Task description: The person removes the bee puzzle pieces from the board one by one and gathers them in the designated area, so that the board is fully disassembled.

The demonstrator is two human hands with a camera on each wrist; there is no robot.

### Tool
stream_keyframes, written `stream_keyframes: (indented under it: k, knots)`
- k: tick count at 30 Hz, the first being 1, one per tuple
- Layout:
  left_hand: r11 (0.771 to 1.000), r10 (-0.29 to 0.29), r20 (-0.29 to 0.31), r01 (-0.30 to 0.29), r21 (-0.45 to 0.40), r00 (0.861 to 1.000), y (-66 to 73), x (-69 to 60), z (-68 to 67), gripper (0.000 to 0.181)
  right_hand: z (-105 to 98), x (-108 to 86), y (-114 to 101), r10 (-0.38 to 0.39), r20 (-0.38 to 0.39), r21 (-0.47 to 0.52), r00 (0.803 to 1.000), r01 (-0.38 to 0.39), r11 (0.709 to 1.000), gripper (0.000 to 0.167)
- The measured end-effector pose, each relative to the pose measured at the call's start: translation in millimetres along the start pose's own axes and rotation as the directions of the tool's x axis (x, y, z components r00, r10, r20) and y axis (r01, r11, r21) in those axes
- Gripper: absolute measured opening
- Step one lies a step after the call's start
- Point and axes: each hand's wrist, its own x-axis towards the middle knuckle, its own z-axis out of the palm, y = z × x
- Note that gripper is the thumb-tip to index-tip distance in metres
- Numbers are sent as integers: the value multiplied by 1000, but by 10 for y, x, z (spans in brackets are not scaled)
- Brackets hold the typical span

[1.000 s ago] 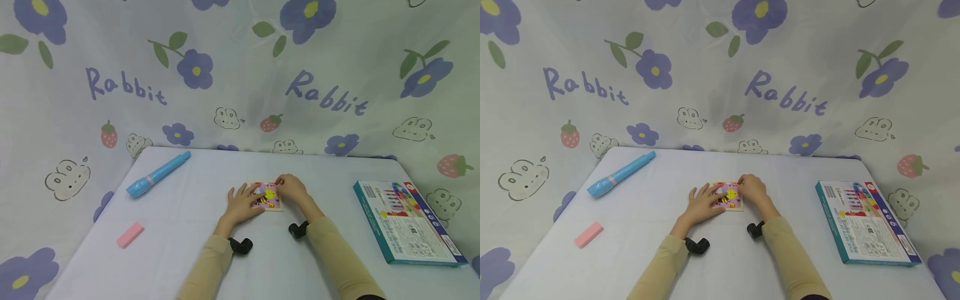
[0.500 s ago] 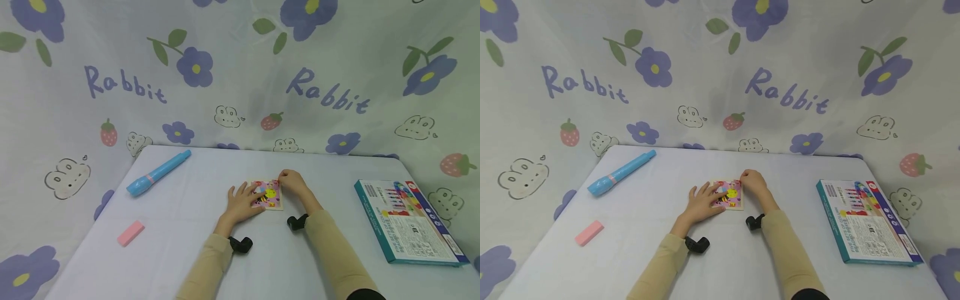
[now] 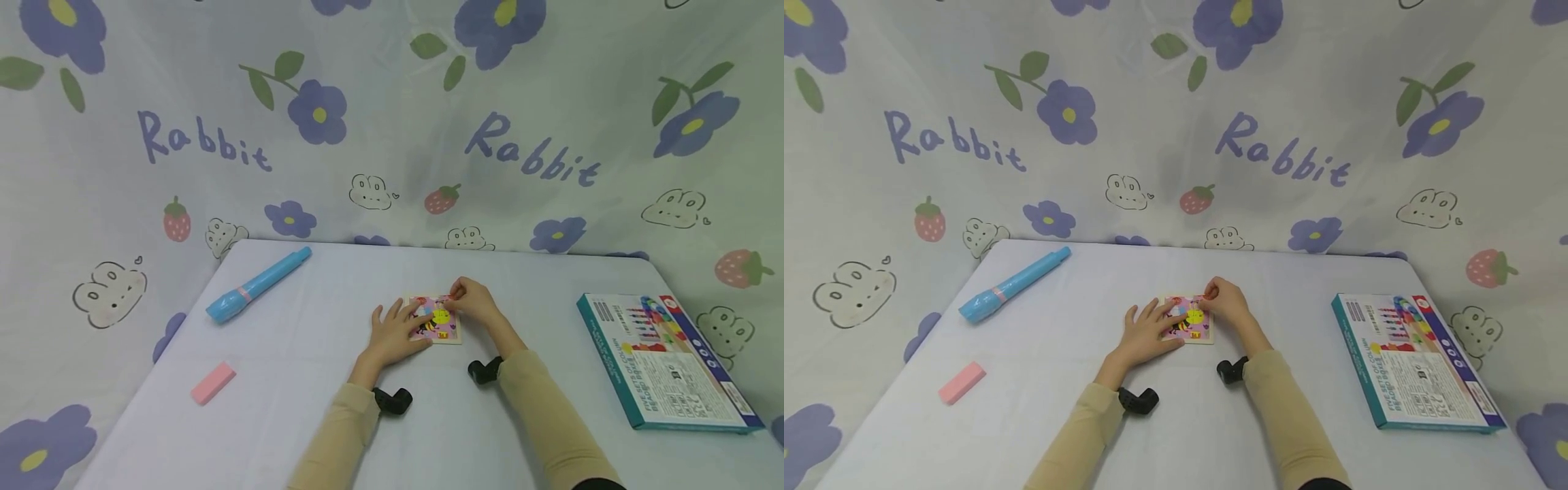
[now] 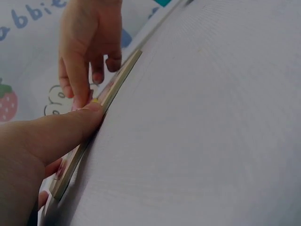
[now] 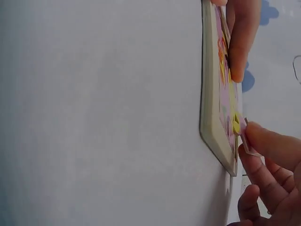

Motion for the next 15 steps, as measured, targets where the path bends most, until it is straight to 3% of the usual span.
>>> stream_keyframes:
  k: [7,15]
  knots:
    - [1000,-1,7,1,-2,1000,1,7,17,55,-66,-47,73,75,-13,103,997,-73,992,32]
    - [1000,1,4,-1,-9,1000,0,-3,-1,56,-183,-126,196,66,-41,176,997,-58,983,31]
